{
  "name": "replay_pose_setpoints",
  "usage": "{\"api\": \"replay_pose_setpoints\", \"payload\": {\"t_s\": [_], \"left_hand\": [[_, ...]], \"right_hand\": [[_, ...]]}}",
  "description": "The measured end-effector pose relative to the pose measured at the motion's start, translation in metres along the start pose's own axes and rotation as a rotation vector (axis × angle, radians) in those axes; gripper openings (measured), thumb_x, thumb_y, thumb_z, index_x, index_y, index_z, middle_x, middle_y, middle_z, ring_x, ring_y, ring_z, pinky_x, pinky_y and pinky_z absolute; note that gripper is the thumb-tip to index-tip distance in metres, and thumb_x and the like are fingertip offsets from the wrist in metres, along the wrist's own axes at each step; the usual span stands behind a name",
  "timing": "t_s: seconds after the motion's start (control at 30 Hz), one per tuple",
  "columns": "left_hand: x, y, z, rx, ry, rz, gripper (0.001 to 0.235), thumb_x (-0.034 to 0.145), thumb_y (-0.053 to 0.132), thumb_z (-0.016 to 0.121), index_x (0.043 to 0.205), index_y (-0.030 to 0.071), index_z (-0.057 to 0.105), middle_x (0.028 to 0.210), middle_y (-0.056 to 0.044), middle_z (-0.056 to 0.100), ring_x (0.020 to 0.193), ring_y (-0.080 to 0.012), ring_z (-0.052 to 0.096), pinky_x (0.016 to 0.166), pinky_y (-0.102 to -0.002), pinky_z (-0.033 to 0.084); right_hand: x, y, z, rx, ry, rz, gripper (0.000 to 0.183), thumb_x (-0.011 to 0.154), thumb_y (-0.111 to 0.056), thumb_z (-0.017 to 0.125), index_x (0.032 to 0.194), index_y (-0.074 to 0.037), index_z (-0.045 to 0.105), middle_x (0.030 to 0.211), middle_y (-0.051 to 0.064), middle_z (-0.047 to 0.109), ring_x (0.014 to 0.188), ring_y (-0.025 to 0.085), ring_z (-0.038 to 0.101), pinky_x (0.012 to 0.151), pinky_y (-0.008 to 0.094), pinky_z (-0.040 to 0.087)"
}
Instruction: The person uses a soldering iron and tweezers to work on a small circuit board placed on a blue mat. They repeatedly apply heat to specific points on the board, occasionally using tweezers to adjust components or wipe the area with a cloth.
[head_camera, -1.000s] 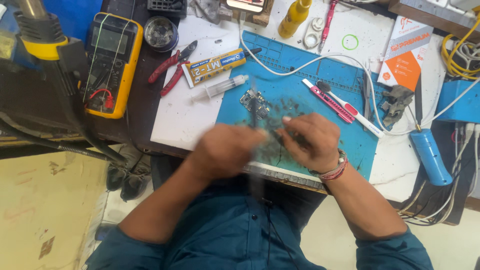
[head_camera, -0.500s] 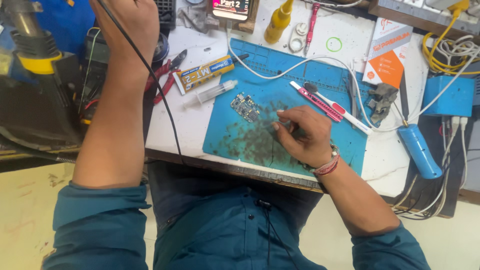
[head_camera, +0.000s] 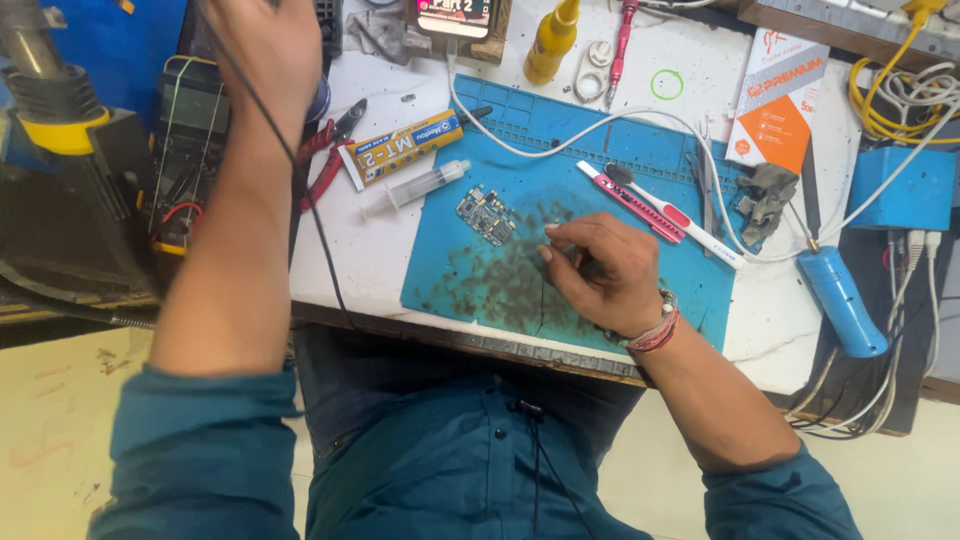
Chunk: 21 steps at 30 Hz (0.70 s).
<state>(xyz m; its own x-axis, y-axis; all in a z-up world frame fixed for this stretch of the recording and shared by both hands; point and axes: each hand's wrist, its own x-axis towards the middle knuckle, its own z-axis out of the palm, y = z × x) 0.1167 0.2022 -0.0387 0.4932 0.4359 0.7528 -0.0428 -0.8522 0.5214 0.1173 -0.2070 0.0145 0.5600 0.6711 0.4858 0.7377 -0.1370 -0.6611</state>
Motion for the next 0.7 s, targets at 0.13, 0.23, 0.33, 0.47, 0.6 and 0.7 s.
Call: {"api": "replay_pose_setpoints", "payload": {"t_s": [0.13,0.23,0.33,0.47,0.6,0.7], "left_hand": [[-0.011,0.071,-0.031,0.06,-0.247,-0.165,0.013,0.093,0.013,0.071,0.101,0.003,0.068,0.08,-0.013,0.068,0.079,-0.0337,0.07,0.07,-0.046,0.054],[-0.01,0.086,-0.029,0.207,-0.49,0.173,0.026,0.089,0.013,0.073,0.113,0.004,0.074,0.103,-0.02,0.066,0.085,-0.0398,0.067,0.07,-0.048,0.054],[-0.006,0.079,-0.013,0.355,-0.577,0.247,0.003,0.097,0.009,0.068,0.097,0.008,0.071,0.108,-0.019,0.064,0.093,-0.0367,0.068,0.076,-0.048,0.054],[-0.02,0.069,-0.025,0.139,-0.365,0.145,0.004,0.103,0.007,0.066,0.105,0.006,0.069,0.108,-0.016,0.066,0.096,-0.0339,0.068,0.081,-0.045,0.056],[-0.048,0.07,-0.058,-0.429,-0.254,-0.609,0.019,0.107,0.012,0.056,0.125,0.004,0.057,0.111,-0.005,0.068,0.086,-0.0129,0.07,0.064,-0.031,0.055],[-0.087,0.08,-0.1,-0.983,-0.039,-0.884,0.021,0.113,0.012,0.054,0.132,0.002,0.056,0.109,-0.006,0.067,0.089,-0.0129,0.067,0.074,-0.028,0.052]], "right_hand": [[0.001,0.002,-0.002,-0.006,-0.017,-0.011,0.025,0.084,0.002,0.082,0.106,-0.004,0.071,0.087,0.008,0.07,0.061,0.011,0.062,0.055,0.024,0.046],[-0.001,0.001,0.0,0.0,-0.037,-0.012,0.025,0.085,0.002,0.082,0.107,-0.004,0.071,0.087,0.008,0.07,0.061,0.012,0.061,0.055,0.024,0.046],[0.001,0.0,0.001,0.012,-0.02,0.0,0.024,0.085,0.003,0.081,0.107,-0.003,0.071,0.088,0.008,0.071,0.06,0.011,0.061,0.054,0.024,0.046],[0.001,0.002,-0.004,0.012,0.006,0.02,0.021,0.086,0.002,0.08,0.105,-0.004,0.072,0.086,0.007,0.07,0.061,0.011,0.061,0.054,0.024,0.046],[0.001,0.004,-0.009,-0.038,0.018,0.035,0.017,0.088,0.001,0.08,0.102,-0.005,0.073,0.085,0.007,0.071,0.061,0.011,0.063,0.056,0.024,0.048],[0.004,0.006,-0.015,-0.179,0.157,0.129,0.013,0.093,-0.002,0.079,0.103,-0.006,0.072,0.09,0.007,0.072,0.066,0.013,0.063,0.061,0.027,0.049]]}}
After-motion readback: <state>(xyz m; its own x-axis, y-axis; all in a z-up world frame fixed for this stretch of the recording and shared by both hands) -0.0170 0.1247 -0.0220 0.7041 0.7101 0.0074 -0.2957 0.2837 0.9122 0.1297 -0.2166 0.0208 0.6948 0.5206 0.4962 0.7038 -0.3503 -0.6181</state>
